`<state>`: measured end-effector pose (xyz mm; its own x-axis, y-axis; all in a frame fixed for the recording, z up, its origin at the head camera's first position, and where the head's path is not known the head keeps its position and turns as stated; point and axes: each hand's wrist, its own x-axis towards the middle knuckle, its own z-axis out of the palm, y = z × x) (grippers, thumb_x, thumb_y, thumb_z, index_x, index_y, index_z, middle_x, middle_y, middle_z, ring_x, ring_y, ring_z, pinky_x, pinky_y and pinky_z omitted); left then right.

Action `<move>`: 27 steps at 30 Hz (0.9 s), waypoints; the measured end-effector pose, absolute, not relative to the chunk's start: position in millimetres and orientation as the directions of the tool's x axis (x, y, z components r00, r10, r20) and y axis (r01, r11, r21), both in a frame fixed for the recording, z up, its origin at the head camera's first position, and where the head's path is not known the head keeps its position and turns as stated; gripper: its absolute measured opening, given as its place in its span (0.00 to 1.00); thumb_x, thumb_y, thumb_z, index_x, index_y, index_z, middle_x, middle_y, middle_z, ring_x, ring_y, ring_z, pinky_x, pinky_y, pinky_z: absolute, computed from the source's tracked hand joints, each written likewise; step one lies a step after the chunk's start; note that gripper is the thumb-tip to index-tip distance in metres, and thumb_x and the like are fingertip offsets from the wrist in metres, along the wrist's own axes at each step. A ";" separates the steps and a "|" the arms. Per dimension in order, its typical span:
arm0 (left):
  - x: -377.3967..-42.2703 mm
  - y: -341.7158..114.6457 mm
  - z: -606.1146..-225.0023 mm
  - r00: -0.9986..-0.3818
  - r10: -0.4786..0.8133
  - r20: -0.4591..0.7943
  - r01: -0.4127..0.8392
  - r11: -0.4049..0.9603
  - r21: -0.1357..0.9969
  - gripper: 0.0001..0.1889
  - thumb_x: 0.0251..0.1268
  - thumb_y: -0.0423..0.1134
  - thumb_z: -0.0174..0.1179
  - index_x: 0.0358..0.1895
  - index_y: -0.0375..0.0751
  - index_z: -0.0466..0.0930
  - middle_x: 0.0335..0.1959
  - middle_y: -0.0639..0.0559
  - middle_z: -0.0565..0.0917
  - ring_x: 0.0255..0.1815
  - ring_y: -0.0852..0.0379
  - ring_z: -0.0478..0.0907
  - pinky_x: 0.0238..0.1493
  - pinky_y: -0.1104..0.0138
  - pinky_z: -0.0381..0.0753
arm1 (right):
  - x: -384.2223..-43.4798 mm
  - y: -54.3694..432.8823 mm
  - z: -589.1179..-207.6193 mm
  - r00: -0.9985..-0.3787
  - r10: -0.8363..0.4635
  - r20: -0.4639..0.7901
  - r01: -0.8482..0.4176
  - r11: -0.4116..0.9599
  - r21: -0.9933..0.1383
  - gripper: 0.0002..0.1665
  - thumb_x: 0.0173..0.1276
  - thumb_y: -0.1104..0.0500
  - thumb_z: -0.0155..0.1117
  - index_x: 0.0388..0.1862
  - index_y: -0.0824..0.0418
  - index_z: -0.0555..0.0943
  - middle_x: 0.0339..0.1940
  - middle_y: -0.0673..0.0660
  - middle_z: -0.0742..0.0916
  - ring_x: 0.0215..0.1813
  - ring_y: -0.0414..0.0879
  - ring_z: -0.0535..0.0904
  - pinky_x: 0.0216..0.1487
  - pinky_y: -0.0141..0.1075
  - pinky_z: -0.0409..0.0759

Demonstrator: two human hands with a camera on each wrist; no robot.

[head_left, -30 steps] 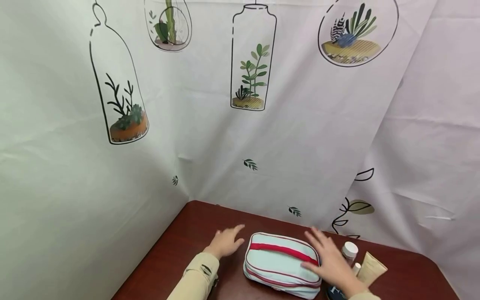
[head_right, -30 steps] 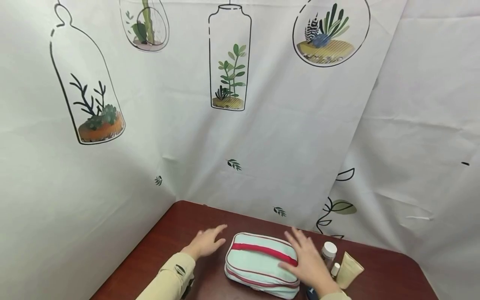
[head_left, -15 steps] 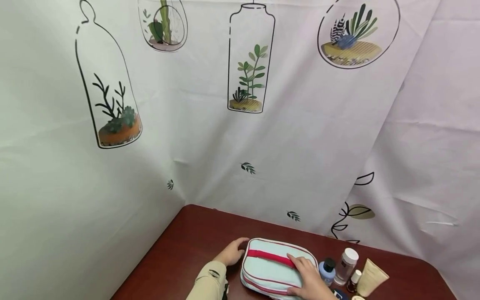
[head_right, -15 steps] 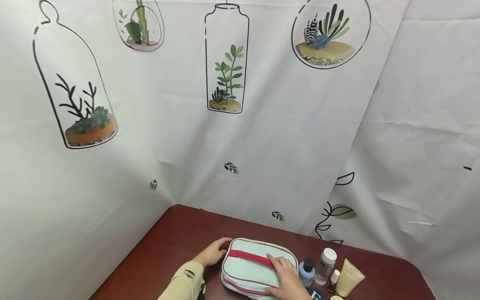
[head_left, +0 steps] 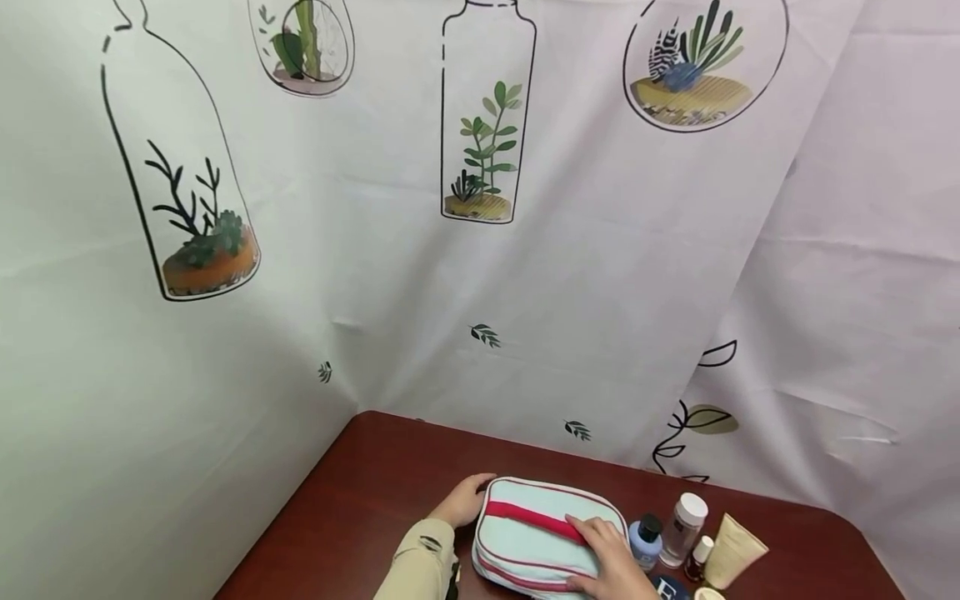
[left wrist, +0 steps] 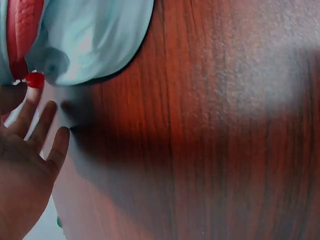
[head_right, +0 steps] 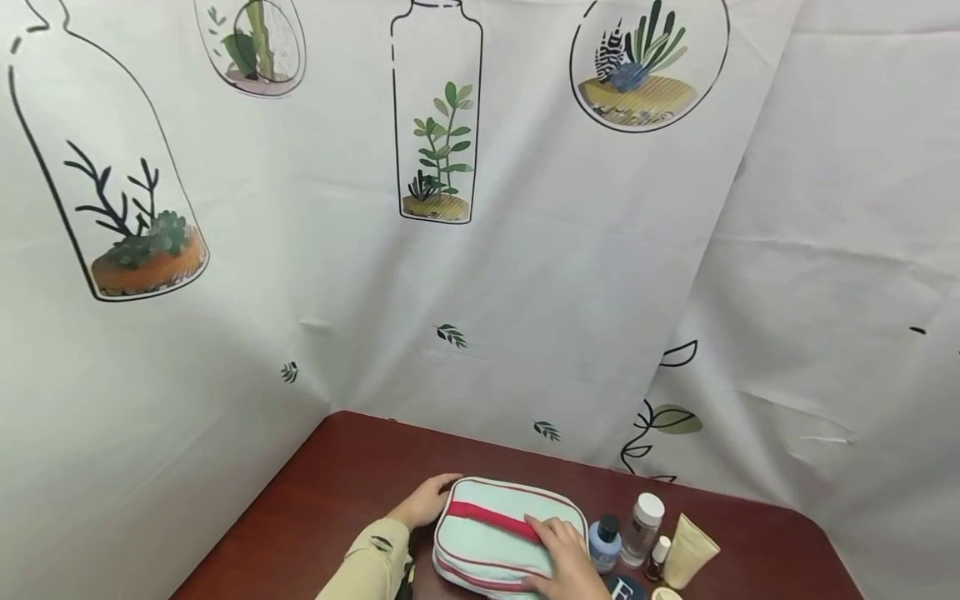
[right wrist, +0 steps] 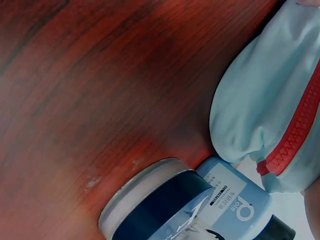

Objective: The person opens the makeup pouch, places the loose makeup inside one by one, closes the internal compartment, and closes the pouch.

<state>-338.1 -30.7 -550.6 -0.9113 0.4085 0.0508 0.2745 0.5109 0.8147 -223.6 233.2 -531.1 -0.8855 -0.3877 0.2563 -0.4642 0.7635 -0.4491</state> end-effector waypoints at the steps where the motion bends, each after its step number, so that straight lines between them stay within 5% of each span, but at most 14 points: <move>1: -338.5 -30.4 -549.9 -0.913 0.404 0.057 0.283 0.526 0.802 0.15 0.68 0.30 0.48 0.54 0.28 0.73 0.52 0.35 0.75 0.56 0.36 0.69 0.54 0.46 0.67 | -224.0 232.7 -530.1 -0.886 -0.387 0.258 -0.464 0.764 -0.449 0.46 0.48 0.37 0.69 0.62 0.60 0.71 0.44 0.49 0.76 0.45 0.44 0.69 0.42 0.44 0.68; 13: -340.2 -37.5 -553.5 -0.947 0.310 0.083 0.252 0.560 0.789 0.07 0.65 0.30 0.52 0.40 0.31 0.78 0.38 0.41 0.79 0.41 0.44 0.76 0.43 0.53 0.73 | -223.9 227.4 -530.1 -0.922 -0.319 0.220 -0.386 0.812 -0.438 0.47 0.46 0.31 0.66 0.59 0.59 0.74 0.46 0.52 0.79 0.49 0.52 0.72 0.49 0.57 0.67; 27: -335.9 -29.4 -553.7 -0.965 0.255 0.058 0.207 0.612 0.763 0.10 0.65 0.34 0.53 0.38 0.30 0.80 0.35 0.41 0.81 0.40 0.43 0.78 0.41 0.53 0.75 | -220.8 226.4 -537.0 -0.940 -0.266 0.214 -0.333 0.856 -0.396 0.46 0.47 0.29 0.63 0.56 0.60 0.76 0.42 0.49 0.79 0.45 0.48 0.73 0.47 0.51 0.71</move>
